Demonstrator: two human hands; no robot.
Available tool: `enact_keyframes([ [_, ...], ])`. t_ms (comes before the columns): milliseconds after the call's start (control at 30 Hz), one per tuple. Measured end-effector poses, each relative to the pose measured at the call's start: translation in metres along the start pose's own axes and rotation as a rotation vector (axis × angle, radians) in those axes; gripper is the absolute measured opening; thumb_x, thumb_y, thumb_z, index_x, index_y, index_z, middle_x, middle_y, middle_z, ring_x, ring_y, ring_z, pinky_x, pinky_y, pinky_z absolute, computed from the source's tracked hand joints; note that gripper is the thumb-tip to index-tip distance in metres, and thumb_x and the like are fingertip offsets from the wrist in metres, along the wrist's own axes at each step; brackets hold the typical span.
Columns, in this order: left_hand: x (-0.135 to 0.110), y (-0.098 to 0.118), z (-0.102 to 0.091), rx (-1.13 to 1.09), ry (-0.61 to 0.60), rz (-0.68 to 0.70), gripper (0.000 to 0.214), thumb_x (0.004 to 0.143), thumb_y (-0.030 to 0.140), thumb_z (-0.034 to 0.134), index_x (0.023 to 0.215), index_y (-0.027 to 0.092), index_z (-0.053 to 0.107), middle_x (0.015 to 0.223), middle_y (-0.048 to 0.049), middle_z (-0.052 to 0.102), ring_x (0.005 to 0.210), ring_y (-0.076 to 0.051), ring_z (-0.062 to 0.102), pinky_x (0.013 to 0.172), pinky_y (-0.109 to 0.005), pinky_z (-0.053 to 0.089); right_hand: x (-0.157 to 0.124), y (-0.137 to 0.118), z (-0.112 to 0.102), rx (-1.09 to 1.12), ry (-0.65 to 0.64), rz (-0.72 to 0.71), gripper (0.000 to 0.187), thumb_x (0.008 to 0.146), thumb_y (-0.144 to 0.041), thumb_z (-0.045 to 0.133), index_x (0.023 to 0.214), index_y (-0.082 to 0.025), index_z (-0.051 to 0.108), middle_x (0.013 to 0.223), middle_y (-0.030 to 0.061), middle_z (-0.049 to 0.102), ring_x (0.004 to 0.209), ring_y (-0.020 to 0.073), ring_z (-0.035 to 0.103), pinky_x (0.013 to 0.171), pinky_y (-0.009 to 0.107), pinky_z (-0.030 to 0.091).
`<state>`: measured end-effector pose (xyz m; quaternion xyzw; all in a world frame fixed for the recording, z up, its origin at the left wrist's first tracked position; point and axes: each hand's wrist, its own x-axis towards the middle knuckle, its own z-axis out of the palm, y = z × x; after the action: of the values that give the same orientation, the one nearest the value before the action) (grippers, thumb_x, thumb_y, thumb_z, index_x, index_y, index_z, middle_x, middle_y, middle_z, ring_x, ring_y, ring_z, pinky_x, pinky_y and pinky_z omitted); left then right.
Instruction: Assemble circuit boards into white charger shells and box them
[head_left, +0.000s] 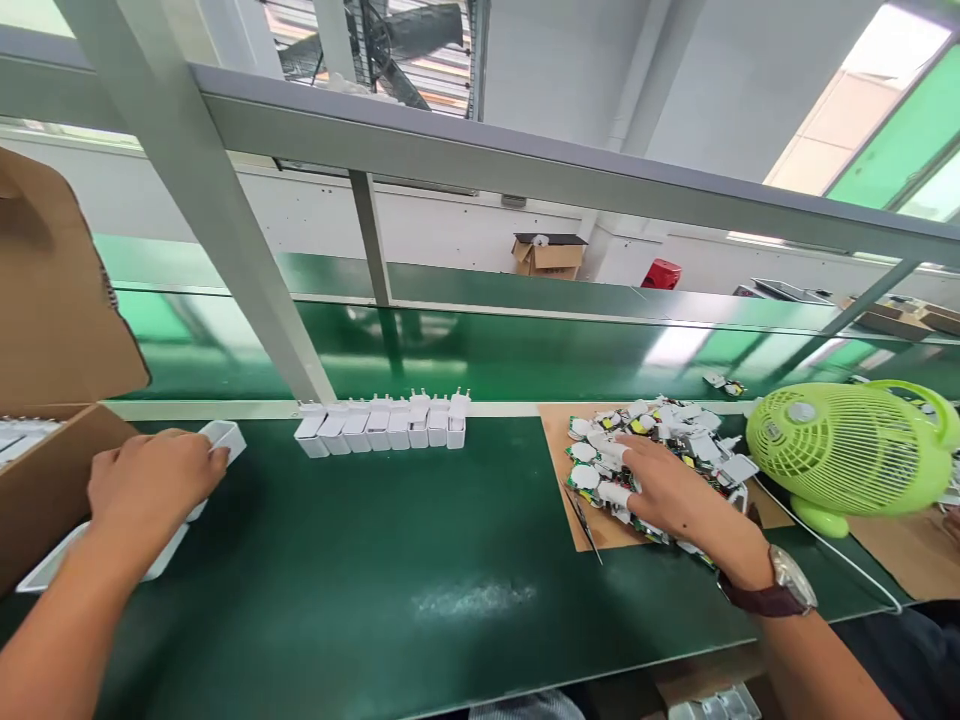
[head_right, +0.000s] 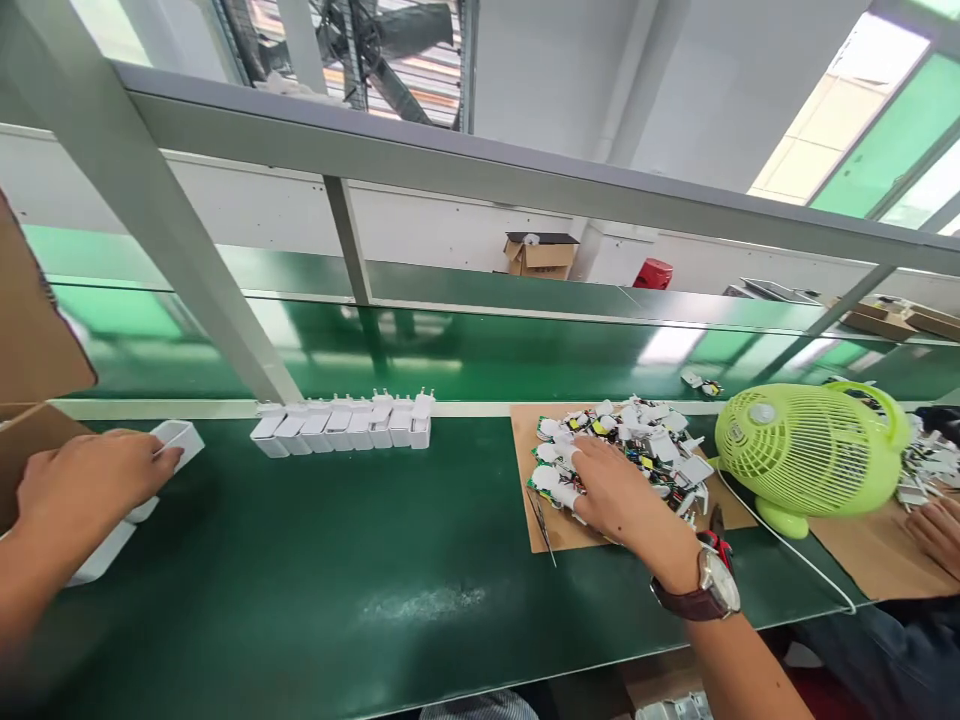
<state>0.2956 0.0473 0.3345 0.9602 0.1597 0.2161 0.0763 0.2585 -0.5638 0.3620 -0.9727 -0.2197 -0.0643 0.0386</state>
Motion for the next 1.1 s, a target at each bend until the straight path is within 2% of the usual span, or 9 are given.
enact_keyframes([
  [133, -0.024, 0.071, -0.03, -0.244, 0.311, 0.095, 0.025, 0.078, 0.051, 0.06, 0.071, 0.027, 0.058, 0.103, -0.0054, 0.068, 0.116, -0.039, 0.063, 0.108, -0.059, 0.047, -0.016, -0.005, 0.004, -0.104, 0.044, -0.034, 0.057, 0.072, 0.0, 0.054, 0.123, -0.018, 0.069, 0.136, 0.0144, 0.068, 0.138, 0.0347, 0.054, 0.114, 0.052, 0.045],
  [200, -0.041, 0.108, -0.037, -0.36, 0.374, 0.255, 0.023, 0.084, 0.05, 0.058, 0.079, 0.028, 0.061, 0.118, -0.0036, 0.067, 0.109, -0.034, 0.067, 0.101, -0.052, 0.055, -0.018, -0.004, 0.001, -0.158, -0.013, -0.027, 0.061, 0.069, 0.006, 0.052, 0.122, -0.019, 0.07, 0.137, 0.0121, 0.068, 0.14, 0.0355, 0.052, 0.109, 0.052, 0.048],
  [300, -0.066, 0.151, -0.022, -0.509, 0.205, 0.632, 0.02, 0.086, 0.045, 0.061, 0.077, 0.027, 0.064, 0.119, -0.0039, 0.071, 0.098, -0.028, 0.073, 0.088, -0.043, 0.062, -0.013, -0.001, -0.006, -0.219, -0.097, -0.003, 0.059, 0.071, 0.012, 0.047, 0.113, -0.018, 0.074, 0.131, 0.0111, 0.072, 0.141, 0.0344, 0.051, 0.103, 0.049, 0.051],
  [400, -0.09, 0.174, 0.011, -0.554, -0.101, 0.827, 0.017, 0.088, 0.036, 0.057, 0.077, 0.026, 0.065, 0.128, -0.0067, 0.071, 0.096, -0.025, 0.074, 0.079, -0.034, 0.063, -0.006, 0.005, -0.017, -0.248, -0.096, 0.062, 0.048, 0.072, 0.011, 0.046, 0.096, -0.018, 0.076, 0.117, 0.013, 0.076, 0.13, 0.0339, 0.058, 0.099, 0.048, 0.052],
  [533, -0.11, 0.179, 0.042, -0.543, -0.282, 0.847, 0.021, 0.093, 0.031, 0.05, 0.078, 0.024, 0.064, 0.125, -0.0093, 0.072, 0.079, -0.02, 0.074, 0.067, -0.029, 0.06, -0.006, 0.011, -0.024, -0.215, -0.056, 0.035, 0.052, 0.069, 0.008, 0.047, 0.102, -0.02, 0.076, 0.116, 0.0097, 0.076, 0.129, 0.0329, 0.057, 0.102, 0.048, 0.05],
  [667, -0.115, 0.17, 0.049, -0.59, -0.226, 0.814, 0.024, 0.097, 0.033, 0.051, 0.082, 0.022, 0.065, 0.123, -0.0097, 0.07, 0.065, -0.014, 0.069, 0.062, -0.027, 0.057, -0.009, 0.01, -0.015, -0.221, -0.135, -0.107, 0.051, 0.067, 0.008, 0.05, 0.099, -0.021, 0.077, 0.121, 0.0112, 0.076, 0.143, 0.0342, 0.046, 0.112, 0.054, 0.043],
  [800, -0.116, 0.161, 0.047, -0.653, -0.162, 0.812, 0.025, 0.099, 0.035, 0.055, 0.08, 0.021, 0.065, 0.123, -0.0089, 0.07, 0.068, -0.014, 0.069, 0.063, -0.026, 0.056, -0.004, 0.02, -0.016, -0.206, -0.082, -0.109, 0.042, 0.068, 0.008, 0.052, 0.089, -0.021, 0.075, 0.105, 0.0125, 0.078, 0.134, 0.0342, 0.056, 0.119, 0.058, 0.036],
  [967, -0.118, 0.156, 0.048, -0.654, -0.172, 0.809, 0.03, 0.102, 0.036, 0.052, 0.084, 0.018, 0.067, 0.127, -0.0108, 0.067, 0.07, -0.012, 0.069, 0.066, -0.025, 0.056, 0.003, 0.036, -0.041, 0.248, 0.183, 0.078, 0.016, 0.093, -0.023, 0.06, 0.107, -0.023, 0.067, 0.111, 0.0104, 0.075, 0.109, 0.0297, 0.069, 0.099, 0.05, 0.055],
  [1100, -0.118, 0.154, 0.052, -0.646, -0.184, 0.798, 0.03, 0.103, 0.039, 0.053, 0.085, 0.018, 0.065, 0.126, -0.0104, 0.066, 0.071, -0.012, 0.067, 0.063, -0.024, 0.054, 0.018, 0.013, -0.044, 0.751, 0.459, 0.209, 0.03, 0.092, -0.048, 0.071, 0.106, -0.025, 0.059, 0.105, 0.007, 0.074, 0.1, 0.0255, 0.074, 0.09, 0.043, 0.062],
])
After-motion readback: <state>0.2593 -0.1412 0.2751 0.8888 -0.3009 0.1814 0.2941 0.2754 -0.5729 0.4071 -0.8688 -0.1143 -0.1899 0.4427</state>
